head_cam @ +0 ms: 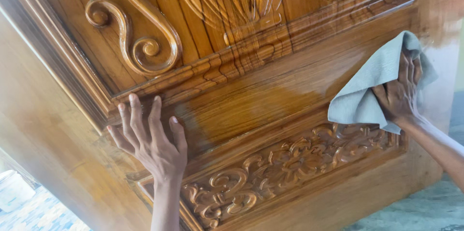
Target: The person wipes a carved wooden door with a cloth, moving the cloth across the flat and ornamental sections of the wood.
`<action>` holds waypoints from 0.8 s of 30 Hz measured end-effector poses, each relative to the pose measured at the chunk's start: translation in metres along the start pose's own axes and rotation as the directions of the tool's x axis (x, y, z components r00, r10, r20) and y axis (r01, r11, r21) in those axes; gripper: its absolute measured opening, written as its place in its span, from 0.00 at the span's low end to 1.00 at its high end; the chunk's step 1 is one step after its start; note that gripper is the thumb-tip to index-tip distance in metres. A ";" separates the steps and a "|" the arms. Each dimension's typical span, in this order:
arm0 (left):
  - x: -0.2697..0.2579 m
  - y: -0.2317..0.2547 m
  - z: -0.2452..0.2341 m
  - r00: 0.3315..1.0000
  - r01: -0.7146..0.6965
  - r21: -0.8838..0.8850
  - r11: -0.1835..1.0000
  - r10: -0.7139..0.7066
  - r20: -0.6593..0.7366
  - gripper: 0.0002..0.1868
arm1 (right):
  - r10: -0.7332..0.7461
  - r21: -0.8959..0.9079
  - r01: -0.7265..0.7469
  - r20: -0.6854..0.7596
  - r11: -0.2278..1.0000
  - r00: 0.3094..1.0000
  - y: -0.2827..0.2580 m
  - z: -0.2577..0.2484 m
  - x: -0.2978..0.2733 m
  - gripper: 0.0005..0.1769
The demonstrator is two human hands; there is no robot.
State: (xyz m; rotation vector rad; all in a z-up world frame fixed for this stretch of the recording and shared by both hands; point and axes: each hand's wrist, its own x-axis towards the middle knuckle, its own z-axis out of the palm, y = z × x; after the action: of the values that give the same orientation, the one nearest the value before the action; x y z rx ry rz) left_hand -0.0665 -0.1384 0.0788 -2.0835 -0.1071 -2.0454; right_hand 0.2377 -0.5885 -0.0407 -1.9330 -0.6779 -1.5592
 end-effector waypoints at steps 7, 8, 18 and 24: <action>-0.001 0.000 0.001 1.000 0.003 -0.002 1.000 -0.003 0.009 0.22 | 0.051 -0.008 -0.051 -0.005 0.999 0.999 -0.007 0.003 -0.002 0.40; 0.000 -0.001 0.002 1.000 -0.001 0.002 1.000 0.001 0.003 0.22 | 0.048 -0.007 -0.048 -0.005 0.999 0.999 -0.008 0.002 -0.001 0.40; -0.003 -0.005 0.002 0.998 0.001 0.039 0.999 -0.003 0.057 0.22 | -0.003 -0.024 0.004 0.038 1.000 0.999 -0.023 -0.001 -0.002 0.44; -0.005 -0.010 0.005 0.997 0.004 0.055 0.998 -0.008 0.073 0.22 | -0.109 0.000 0.109 0.095 0.994 0.989 -0.047 0.003 -0.001 0.42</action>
State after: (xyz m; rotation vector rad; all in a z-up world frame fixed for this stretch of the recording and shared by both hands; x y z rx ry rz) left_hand -0.0639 -0.1274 0.0745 -2.1279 -0.1804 -1.9465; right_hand 0.2070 -0.5533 -0.0375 -2.0142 -0.8336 -1.5422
